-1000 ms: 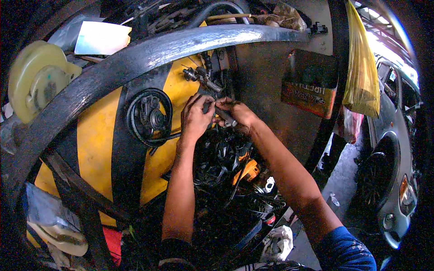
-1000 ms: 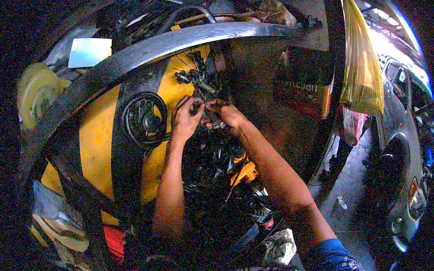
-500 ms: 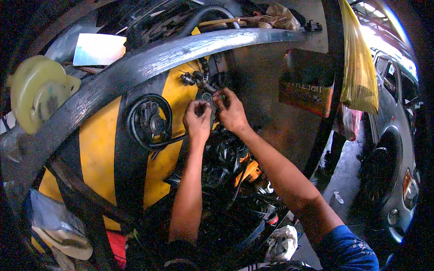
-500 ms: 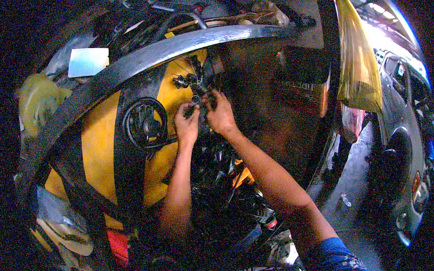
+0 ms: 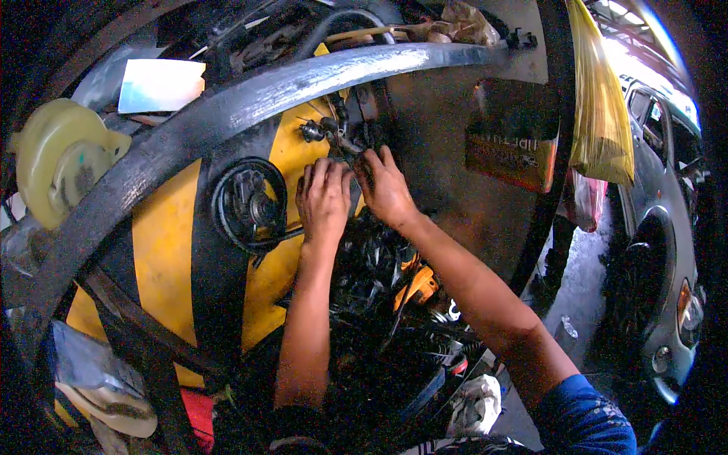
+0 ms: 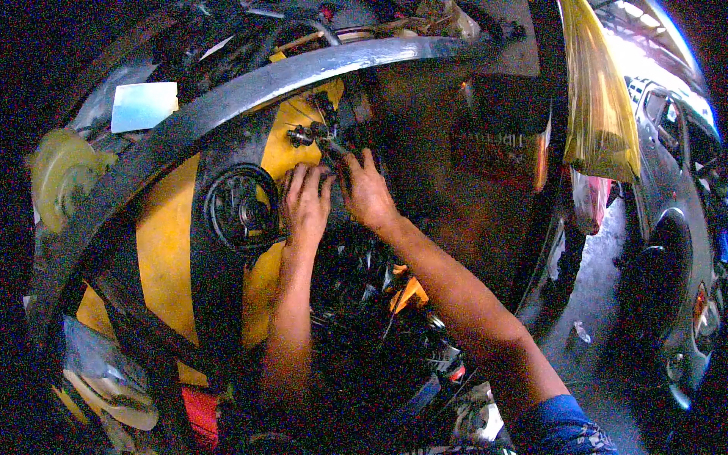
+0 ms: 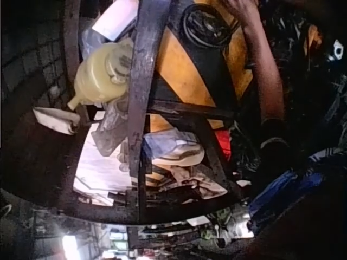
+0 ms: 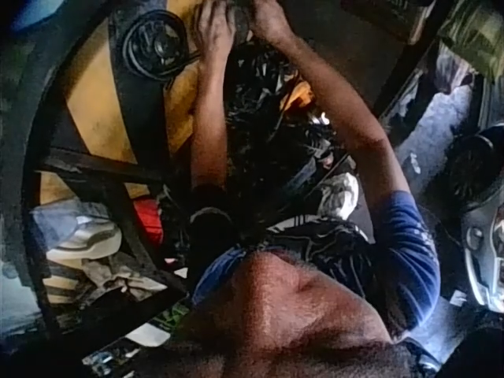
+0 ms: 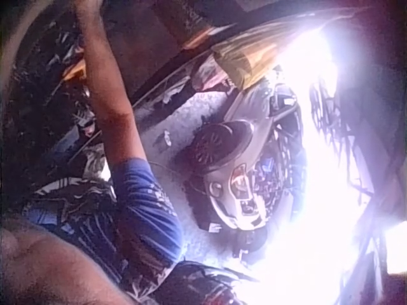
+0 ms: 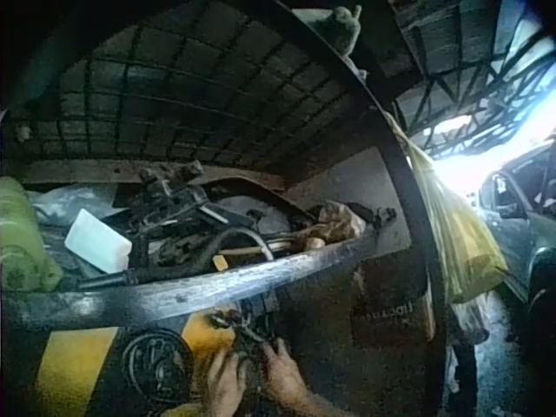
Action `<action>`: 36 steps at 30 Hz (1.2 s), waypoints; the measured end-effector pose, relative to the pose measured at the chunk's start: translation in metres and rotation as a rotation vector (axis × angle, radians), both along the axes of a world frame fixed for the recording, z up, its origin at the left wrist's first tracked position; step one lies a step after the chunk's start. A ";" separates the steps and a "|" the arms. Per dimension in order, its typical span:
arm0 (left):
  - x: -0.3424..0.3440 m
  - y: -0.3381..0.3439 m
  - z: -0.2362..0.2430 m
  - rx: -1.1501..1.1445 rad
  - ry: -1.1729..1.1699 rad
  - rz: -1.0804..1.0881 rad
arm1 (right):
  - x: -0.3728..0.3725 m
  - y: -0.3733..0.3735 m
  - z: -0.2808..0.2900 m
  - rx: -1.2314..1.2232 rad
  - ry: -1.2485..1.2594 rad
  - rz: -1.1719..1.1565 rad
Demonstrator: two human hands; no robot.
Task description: The recorder is repairing or inspecting components of a vehicle engine in a garage setting.
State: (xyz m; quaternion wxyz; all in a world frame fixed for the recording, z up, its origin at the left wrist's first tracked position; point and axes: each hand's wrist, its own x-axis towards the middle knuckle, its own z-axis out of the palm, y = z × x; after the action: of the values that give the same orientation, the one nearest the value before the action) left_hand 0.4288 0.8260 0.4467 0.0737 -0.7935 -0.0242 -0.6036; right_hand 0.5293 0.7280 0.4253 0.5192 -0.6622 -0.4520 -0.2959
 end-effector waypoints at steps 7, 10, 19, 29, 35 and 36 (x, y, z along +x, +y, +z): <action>0.004 -0.002 0.025 0.064 0.152 0.087 | 0.006 -0.010 0.029 -0.189 -0.063 -0.029; 0.005 0.003 0.044 0.304 0.137 0.166 | 0.009 -0.010 0.044 -0.198 -0.090 -0.051; 0.009 0.018 0.049 0.297 0.290 0.253 | 0.015 -0.006 0.058 -0.178 -0.044 -0.019; 0.010 0.021 -0.003 0.243 -0.104 0.257 | 0.002 0.012 0.036 -0.010 0.153 0.112; 0.010 0.027 -0.012 0.168 -0.142 0.195 | 0.000 0.016 0.031 -0.057 0.302 0.184; 0.011 0.024 -0.011 0.168 -0.141 0.192 | 0.001 0.016 0.029 -0.022 0.233 0.127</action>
State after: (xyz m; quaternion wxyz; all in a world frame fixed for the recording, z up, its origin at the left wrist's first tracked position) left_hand 0.4398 0.8496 0.4352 0.1953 -0.7344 -0.0544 -0.6478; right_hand 0.5300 0.7436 0.4543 0.5786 -0.6678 -0.4330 -0.1783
